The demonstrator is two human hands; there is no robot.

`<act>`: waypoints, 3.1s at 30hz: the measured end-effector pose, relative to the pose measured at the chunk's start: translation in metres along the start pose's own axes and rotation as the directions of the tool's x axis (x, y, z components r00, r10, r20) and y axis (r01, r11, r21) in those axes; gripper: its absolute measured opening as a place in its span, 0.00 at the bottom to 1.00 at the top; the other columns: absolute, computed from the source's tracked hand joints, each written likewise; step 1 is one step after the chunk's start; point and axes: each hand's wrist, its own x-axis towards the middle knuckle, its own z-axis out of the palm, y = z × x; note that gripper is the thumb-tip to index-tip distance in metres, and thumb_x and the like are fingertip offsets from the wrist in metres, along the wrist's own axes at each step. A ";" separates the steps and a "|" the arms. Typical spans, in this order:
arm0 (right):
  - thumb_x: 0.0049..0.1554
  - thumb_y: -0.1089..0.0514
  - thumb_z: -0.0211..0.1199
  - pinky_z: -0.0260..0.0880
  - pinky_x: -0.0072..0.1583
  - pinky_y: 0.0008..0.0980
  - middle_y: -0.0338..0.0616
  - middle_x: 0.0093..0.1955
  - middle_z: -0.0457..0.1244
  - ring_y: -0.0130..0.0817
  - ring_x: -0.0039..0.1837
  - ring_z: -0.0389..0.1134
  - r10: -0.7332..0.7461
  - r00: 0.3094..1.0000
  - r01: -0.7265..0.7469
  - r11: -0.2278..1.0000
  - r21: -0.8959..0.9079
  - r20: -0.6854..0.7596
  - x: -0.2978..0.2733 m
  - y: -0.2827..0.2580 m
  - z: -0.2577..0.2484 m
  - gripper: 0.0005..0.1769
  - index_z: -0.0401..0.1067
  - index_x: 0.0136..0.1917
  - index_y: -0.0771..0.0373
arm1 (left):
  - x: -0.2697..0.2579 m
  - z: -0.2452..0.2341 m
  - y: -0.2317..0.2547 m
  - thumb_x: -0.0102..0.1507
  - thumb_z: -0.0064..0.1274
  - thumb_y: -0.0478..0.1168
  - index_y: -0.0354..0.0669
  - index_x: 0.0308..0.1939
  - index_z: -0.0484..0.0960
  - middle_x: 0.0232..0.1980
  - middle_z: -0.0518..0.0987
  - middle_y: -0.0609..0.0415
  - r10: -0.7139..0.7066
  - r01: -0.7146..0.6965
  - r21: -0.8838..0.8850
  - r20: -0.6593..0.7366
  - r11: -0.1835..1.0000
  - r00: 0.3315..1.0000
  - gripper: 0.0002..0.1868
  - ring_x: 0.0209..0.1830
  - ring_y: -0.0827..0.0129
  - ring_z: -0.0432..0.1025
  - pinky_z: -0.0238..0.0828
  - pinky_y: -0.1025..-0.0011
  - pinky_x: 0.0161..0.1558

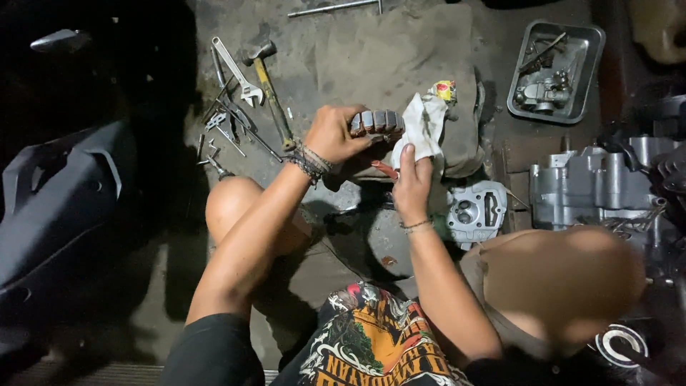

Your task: The person holds a motor stator and wipes its surface with a white cloth. They rotate the stator to access different areas and continue wiping until the end of the clip.

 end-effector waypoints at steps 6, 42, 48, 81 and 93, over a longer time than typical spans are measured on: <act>0.71 0.40 0.43 0.64 0.33 0.19 0.28 0.30 0.52 0.17 0.29 0.55 0.139 0.989 -0.140 0.990 0.010 0.042 0.020 0.084 -0.007 0.26 0.68 0.41 0.57 | 0.002 -0.005 0.007 0.46 0.69 0.42 0.45 0.45 0.86 0.32 0.84 0.42 0.006 -0.006 -0.001 -0.035 1.000 0.999 0.23 0.36 0.40 0.80 0.76 0.49 0.38; 0.70 0.47 0.51 0.79 0.45 0.44 0.50 0.42 0.67 0.39 0.47 0.71 0.163 0.987 -0.154 0.926 0.344 0.005 0.004 0.100 -0.014 0.24 0.71 0.53 0.72 | -0.002 -0.012 0.022 0.47 0.67 0.44 0.46 0.39 0.85 0.25 0.81 0.44 -0.007 0.007 -0.004 -0.042 1.000 0.999 0.17 0.32 0.40 0.79 0.74 0.53 0.34; 0.71 0.47 0.47 0.69 0.53 0.35 0.38 0.46 0.67 0.23 0.49 0.62 0.002 1.000 -0.002 1.000 0.027 -0.002 -0.006 -0.029 -0.006 0.22 0.73 0.48 0.64 | -0.002 -0.003 0.004 0.45 0.69 0.48 0.51 0.38 0.85 0.24 0.80 0.48 -0.004 0.005 0.036 -0.049 0.999 0.999 0.19 0.32 0.45 0.80 0.74 0.53 0.33; 0.58 0.51 0.70 0.55 0.69 0.46 0.47 0.54 0.62 0.34 0.61 0.58 0.306 0.824 -0.055 0.881 0.470 -0.477 0.025 -0.009 -0.017 0.18 0.72 0.55 0.65 | -0.001 -0.015 0.004 0.48 0.69 0.44 0.50 0.43 0.86 0.33 0.84 0.44 -0.113 0.113 -0.090 0.007 0.990 0.994 0.19 0.38 0.41 0.80 0.74 0.52 0.38; 0.61 0.47 0.64 0.61 0.65 0.40 0.42 0.47 0.63 0.32 0.56 0.64 0.319 0.879 -0.154 0.894 0.421 -0.355 0.017 -0.017 -0.013 0.17 0.72 0.51 0.64 | -0.003 -0.012 -0.002 0.47 0.72 0.44 0.48 0.42 0.85 0.32 0.83 0.44 -0.092 0.091 -0.099 -0.010 0.991 0.996 0.21 0.37 0.41 0.80 0.75 0.55 0.38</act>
